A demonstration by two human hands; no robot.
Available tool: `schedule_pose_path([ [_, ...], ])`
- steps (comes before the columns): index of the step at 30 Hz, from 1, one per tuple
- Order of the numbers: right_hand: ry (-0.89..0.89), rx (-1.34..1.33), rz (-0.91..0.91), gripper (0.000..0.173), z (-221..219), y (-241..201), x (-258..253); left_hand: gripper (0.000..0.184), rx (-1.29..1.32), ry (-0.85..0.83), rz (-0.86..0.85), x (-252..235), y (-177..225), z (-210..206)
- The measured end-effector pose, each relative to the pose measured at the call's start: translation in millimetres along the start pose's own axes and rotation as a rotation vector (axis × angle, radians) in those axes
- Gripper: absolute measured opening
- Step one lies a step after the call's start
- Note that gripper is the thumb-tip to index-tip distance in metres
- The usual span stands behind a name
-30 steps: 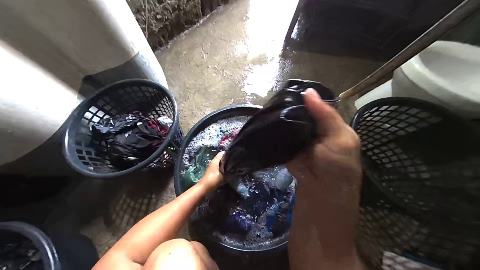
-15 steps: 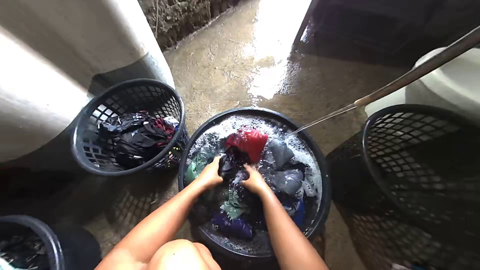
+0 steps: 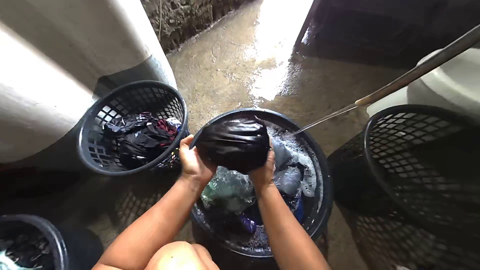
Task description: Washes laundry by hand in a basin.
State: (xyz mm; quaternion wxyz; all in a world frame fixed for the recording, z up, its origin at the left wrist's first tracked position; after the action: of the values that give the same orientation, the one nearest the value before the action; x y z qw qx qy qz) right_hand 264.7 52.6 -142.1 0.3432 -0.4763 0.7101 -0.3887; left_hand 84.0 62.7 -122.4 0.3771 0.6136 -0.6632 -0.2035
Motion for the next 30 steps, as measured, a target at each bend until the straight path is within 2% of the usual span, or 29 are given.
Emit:
schedule_pose_path([
  [1,-0.030,-0.147,0.008,0.050,-14.0,-15.7,-5.4,0.069,-0.083,0.075,0.088,-0.6,-16.6,11.2],
  [2,-0.075,-0.212,0.030,0.043,-27.9,-30.9,-8.1,0.081,-0.147,0.080,0.200,1.9,-36.8,16.0],
  [4,-0.142,-0.214,0.055,0.040,-47.0,-49.0,-6.1,0.089,-0.124,-0.010,0.363,9.5,-63.0,5.4],
  [5,-0.139,-0.204,0.050,0.039,-48.4,-50.0,-4.5,0.087,-0.081,-0.042,0.352,7.7,-60.3,-3.9],
  [6,-0.119,-0.173,0.046,0.039,-43.3,-46.8,-2.6,0.083,-0.026,-0.105,0.296,1.4,-49.1,-14.1],
  [8,-0.105,-0.111,0.025,0.045,-20.9,-28.3,-1.3,0.065,-0.013,-0.123,0.113,-20.0,-12.3,-25.6],
  [10,-0.256,-0.022,-0.108,0.073,-1.6,3.7,-1.2,0.043,-0.067,-0.160,-0.099,-32.7,26.0,-40.6],
  [11,-0.359,0.023,-0.246,0.095,2.4,21.8,2.8,0.036,-0.150,-0.215,-0.209,-30.8,41.1,-50.4],
  [13,-0.532,-0.120,-0.467,0.115,-4.0,41.7,17.4,0.030,-0.350,-0.347,-0.457,-15.0,61.8,-72.1],
  [14,-0.541,-0.315,-0.511,0.111,-10.6,41.6,23.4,0.024,-0.447,-0.442,-0.570,-2.2,64.7,-82.8],
  [16,-0.412,-0.578,-0.489,0.085,-20.8,31.4,18.8,0.017,-0.607,-0.630,-0.706,20.8,58.3,-97.9],
  [18,-0.257,-0.602,-0.412,0.061,-20.6,17.3,4.9,0.017,-0.597,-0.663,-0.651,23.1,49.8,-92.4],
  [20,-0.123,-0.481,-0.331,0.034,-15.2,-3.2,-5.9,0.017,-0.503,-0.481,-0.472,5.9,45.3,-68.1],
  [22,-0.187,-0.248,-0.173,0.021,-23.9,-33.5,-10.2,0.022,-0.489,-0.241,-0.224,-11.1,29.3,-40.6],
  [23,-0.255,-0.111,-0.069,0.019,-34.0,-50.0,-9.1,0.024,-0.508,-0.184,-0.097,-15.8,16.9,-30.8],
  [26,-0.440,0.390,0.307,0.011,-73.7,-90.1,12.4,0.027,-0.635,-0.233,0.135,-9.7,-9.0,-25.4],
  [28,-0.534,0.693,0.419,0.005,-97.6,-93.3,32.5,0.023,-0.753,-0.322,0.200,-1.1,-16.9,-21.9],
  [30,-0.618,0.890,0.498,0.005,-116.0,-91.4,53.1,0.010,-0.718,-0.446,0.207,-14.2,-35.5,8.7],
])
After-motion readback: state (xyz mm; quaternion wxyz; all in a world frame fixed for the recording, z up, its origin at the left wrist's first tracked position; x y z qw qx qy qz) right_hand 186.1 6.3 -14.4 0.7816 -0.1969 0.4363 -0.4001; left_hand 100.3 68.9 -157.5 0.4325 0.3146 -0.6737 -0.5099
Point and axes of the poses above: each hand's wrist, its own x-axis away from the middle knuckle, its own z-axis out of the back of the hand, y = z × x, the point moved 10 cm from there along -x, towards the middle knuckle, and after that the axes turned 5 degrees about -z, right-handed, at the moved point
